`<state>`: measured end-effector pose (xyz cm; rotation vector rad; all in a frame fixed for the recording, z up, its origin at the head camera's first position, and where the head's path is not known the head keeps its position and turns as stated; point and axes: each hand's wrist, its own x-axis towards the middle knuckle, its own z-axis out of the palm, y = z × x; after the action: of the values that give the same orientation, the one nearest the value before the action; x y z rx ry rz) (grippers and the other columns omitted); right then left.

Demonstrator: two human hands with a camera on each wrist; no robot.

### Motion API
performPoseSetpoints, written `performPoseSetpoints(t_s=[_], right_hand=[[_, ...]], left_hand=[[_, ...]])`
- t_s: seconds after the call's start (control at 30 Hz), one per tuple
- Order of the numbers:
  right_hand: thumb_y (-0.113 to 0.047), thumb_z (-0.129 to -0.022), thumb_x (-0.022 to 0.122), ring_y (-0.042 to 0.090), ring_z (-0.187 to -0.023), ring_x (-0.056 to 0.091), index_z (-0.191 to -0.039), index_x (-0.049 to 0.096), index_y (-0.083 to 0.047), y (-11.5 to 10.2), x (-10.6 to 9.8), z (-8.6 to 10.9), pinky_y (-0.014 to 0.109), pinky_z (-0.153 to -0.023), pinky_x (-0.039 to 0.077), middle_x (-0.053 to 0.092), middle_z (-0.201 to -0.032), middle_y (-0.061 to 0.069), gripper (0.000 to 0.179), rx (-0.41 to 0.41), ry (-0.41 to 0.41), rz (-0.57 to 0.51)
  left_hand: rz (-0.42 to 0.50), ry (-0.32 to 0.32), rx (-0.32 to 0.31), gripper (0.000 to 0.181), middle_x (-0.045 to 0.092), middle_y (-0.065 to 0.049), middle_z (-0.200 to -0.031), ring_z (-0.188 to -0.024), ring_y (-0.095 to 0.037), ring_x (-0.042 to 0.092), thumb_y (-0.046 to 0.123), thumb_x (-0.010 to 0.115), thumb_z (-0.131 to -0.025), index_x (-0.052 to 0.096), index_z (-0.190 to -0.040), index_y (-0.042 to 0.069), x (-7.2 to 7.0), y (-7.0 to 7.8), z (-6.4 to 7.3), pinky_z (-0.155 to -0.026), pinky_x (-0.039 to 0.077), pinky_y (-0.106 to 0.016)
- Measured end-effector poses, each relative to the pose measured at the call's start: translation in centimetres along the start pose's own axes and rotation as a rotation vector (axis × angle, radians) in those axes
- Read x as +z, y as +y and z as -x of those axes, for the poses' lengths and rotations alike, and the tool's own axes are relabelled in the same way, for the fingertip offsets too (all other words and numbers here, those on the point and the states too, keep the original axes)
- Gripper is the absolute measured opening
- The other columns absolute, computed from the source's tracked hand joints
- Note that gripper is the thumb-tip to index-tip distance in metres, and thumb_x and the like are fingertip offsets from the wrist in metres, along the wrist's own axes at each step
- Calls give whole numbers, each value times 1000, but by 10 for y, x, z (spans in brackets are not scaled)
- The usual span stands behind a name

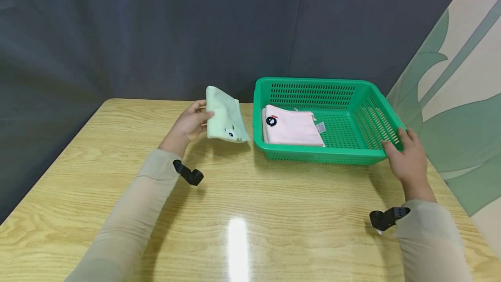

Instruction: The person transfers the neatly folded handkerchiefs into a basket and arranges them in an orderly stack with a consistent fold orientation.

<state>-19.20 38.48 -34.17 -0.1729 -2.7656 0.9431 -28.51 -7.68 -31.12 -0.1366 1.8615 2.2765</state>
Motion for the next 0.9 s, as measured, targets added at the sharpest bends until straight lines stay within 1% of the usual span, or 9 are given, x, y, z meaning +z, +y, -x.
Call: performPoseSetpoints(t_s=[0.17, 0.33, 0.43, 0.63, 0.9], right_hand=[[-28, -92, 31, 46, -122, -6, -136, 5, 1, 0, 0, 0, 63, -90, 1, -6, -139, 24, 58, 3, 5, 0], [-27, -92, 31, 47, -122, -6, -136, 5, 1, 0, 2, 0, 62, -90, 2, -5, -139, 25, 58, 3, 6, 2], [-26, -92, 31, 47, -122, -6, -136, 5, 2, 0, 2, 0, 62, -90, 2, -5, -139, 25, 58, 4, 6, 6], [-27, -93, 31, 46, -122, -6, -136, 5, 1, 0, 1, -1, 62, -90, 2, -6, -139, 24, 58, 1, 4, 6], [-27, -92, 31, 46, -122, -7, -136, 4, 1, 2, 1, 0, 62, -90, 1, -7, -139, 24, 59, -8, 3, -5]], left_hand=[[22, -15, 12, 40, 44, -9, -101, -82, -20, 49, 1, 52, -85, 41, -122, 10, 2, 5, 3, -67, 42, -31], [28, -29, 42, 39, 43, -8, -96, -79, -20, 49, 1, 52, -84, 42, -121, 9, 4, 9, 5, -65, 41, -29], [28, -40, 60, 38, 42, -7, -94, -78, -19, 48, 2, 52, -85, 42, -120, 9, 5, 12, 7, -64, 41, -29], [34, -52, 83, 38, 42, -5, -96, -79, -18, 48, 1, 52, -85, 41, -121, 7, 8, 19, 11, -64, 40, -28], [60, -85, 124, 37, 42, -5, -94, -78, -18, 47, -1, 50, -85, 40, -121, 5, 12, 28, 16, -63, 40, -28]])
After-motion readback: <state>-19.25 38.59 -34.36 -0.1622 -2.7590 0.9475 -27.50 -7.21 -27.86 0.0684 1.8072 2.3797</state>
